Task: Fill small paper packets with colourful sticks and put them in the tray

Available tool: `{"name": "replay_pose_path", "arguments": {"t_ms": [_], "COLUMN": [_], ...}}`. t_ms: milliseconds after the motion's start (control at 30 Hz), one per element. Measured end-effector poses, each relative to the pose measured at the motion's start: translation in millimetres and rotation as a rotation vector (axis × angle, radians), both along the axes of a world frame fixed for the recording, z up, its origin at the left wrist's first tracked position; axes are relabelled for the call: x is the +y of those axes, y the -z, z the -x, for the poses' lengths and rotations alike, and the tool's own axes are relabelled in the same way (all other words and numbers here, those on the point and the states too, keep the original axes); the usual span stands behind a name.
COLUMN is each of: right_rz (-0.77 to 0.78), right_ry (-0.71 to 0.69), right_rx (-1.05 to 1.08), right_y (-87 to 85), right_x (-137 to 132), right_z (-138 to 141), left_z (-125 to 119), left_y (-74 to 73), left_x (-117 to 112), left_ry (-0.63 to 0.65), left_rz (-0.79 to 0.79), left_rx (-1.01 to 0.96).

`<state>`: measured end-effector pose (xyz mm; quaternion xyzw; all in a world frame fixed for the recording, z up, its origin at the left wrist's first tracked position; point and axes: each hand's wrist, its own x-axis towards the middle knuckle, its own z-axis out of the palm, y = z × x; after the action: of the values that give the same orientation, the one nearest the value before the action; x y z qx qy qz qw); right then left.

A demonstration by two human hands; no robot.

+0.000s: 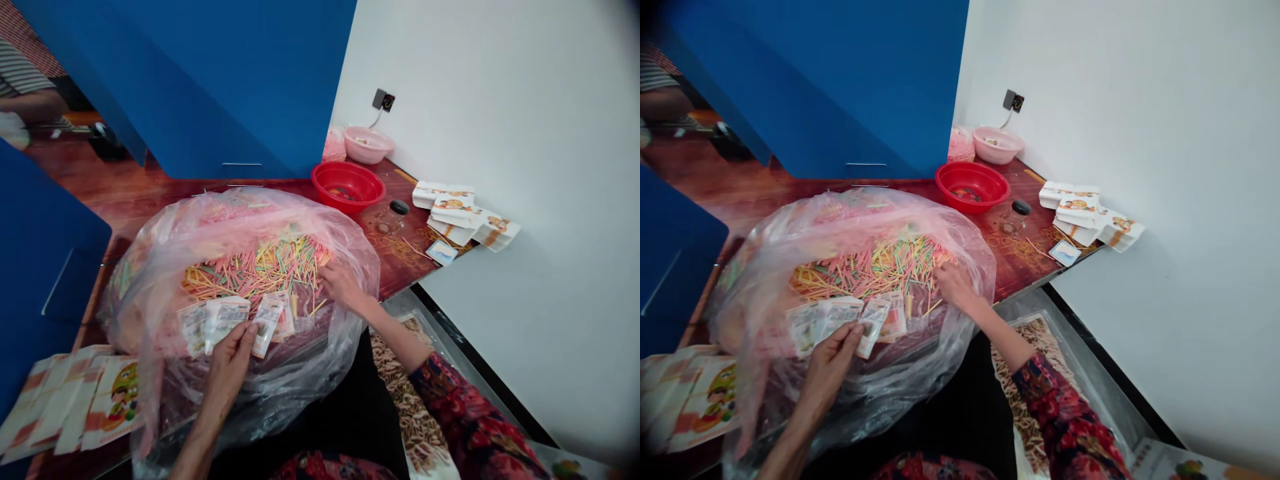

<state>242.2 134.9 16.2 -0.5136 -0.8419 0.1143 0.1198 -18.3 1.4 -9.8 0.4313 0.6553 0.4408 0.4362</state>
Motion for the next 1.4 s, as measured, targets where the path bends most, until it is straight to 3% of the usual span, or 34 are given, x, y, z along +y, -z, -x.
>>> {"name": "replay_pose_path", "arguments": {"t_ms": [100, 267, 500, 967, 1400], "right_rz": [-0.033, -0.045, -0.232, -0.488, -0.582], "right_ry": [-0.048, -0.111, -0.225, -0.609, -0.631], "right_rx": [-0.304, -0.387, -0.399, -0.461, -0.391], "right_y": [0.1, 11.0, 26.3, 25.7, 43.0], "right_x": [14.6, 15.1, 24.2, 58.8, 63.5], "right_z": [-37.0, -64.8, -64.7, -71.2, -86.1], "left_z": [2.5, 2.3, -3.3, -9.5, -9.1], "left_y": [3.2, 3.7, -6.3, -10.4, -10.9], "left_x": [-2.0, -0.5, 3.0, 1.3, -4.0], "left_ry": [0.007, -0.017, -0.029, -0.029, -0.007], "left_rz": [0.009, 0.017, 0.022, 0.035, 0.023], "left_rx": [0.003, -0.007, -0.016, -0.05, -0.011]}}
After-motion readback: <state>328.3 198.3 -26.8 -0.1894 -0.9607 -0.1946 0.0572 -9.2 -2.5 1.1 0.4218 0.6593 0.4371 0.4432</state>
